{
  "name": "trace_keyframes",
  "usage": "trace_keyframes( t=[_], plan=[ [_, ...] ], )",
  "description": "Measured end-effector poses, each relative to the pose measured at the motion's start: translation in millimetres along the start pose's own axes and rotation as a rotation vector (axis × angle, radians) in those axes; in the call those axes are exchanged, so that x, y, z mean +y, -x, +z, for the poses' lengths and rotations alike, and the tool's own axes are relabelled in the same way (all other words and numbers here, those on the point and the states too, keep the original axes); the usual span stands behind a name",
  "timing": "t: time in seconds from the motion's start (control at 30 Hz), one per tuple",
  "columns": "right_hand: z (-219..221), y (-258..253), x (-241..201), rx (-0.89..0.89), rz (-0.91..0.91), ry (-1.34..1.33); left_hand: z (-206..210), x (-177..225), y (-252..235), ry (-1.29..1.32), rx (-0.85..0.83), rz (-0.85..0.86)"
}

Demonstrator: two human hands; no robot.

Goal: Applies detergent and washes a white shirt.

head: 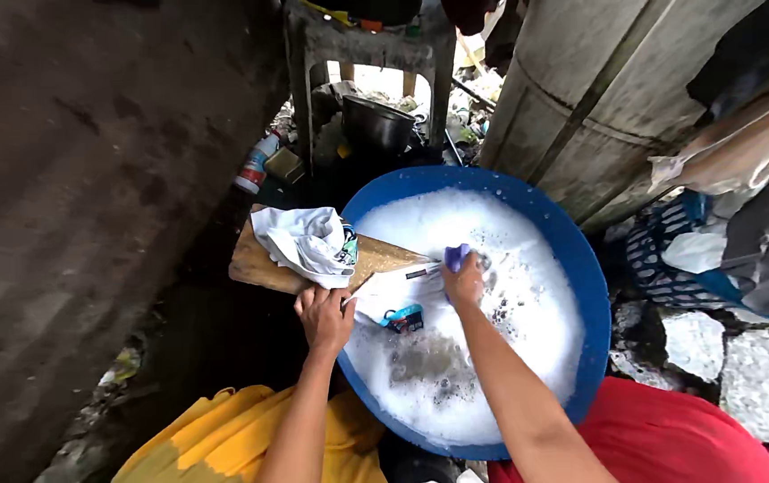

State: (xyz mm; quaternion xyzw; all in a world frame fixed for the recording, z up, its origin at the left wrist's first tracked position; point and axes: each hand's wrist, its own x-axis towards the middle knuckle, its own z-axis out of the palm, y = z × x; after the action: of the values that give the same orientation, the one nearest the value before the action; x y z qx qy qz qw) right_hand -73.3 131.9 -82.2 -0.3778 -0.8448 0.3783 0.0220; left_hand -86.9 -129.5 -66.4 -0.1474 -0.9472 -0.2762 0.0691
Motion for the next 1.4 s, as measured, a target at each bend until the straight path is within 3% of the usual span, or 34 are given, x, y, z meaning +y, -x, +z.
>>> trace_keyframes(
  t=[0.13,0.2,0.33,0.4,0.47,0.57,0.63,0.8,0.93,1.03,1.13,1.27,1.4],
  plan=[
    [46,89,-76,-0.235,-0.336,-0.022,-2,0,2,-0.01,-0.01,0.012],
    [42,92,-78,-0.332,-0.383,0.011,-3,-2,4,-0.019,-0.007,0.025],
    [4,1,2,-0.071,-0.112,0.012,1,-2,2,-0.004,0.0,0.025],
    [-5,-14,7,-0.018,0.016,-0.02,0,1,1,-0.004,-0.002,0.024],
    [12,18,-23,-0.046,-0.075,-0.048,-2,5,1,-0.007,0.007,0.037],
    [47,100,-77,-0.295,-0.351,-0.052,-6,5,3,-0.04,-0.009,0.03],
    [40,101,-69,-0.365,-0.387,-0.011,-6,3,5,-0.037,-0.03,0.026],
    [-23,-10,20,-0.149,-0.063,0.097,-4,4,3,-0.029,0.008,0.046],
    [-83,-45,18,-0.181,0.091,-0.23,1,28,11,-0.08,0.065,0.265],
    [-129,-30,-6,-0.271,0.068,-0.36,25,76,0,-0.023,-0.181,0.395],
    [-174,-3,-25,-0.318,0.009,-0.343,55,121,-26,-0.016,-0.493,0.331],
    [-223,45,-28,-0.312,-0.048,-0.477,86,153,-37,-0.117,-0.601,0.157],
    [-233,70,-3,-0.221,0.023,-0.842,97,164,-41,-0.212,-0.637,0.141]
  ],
)
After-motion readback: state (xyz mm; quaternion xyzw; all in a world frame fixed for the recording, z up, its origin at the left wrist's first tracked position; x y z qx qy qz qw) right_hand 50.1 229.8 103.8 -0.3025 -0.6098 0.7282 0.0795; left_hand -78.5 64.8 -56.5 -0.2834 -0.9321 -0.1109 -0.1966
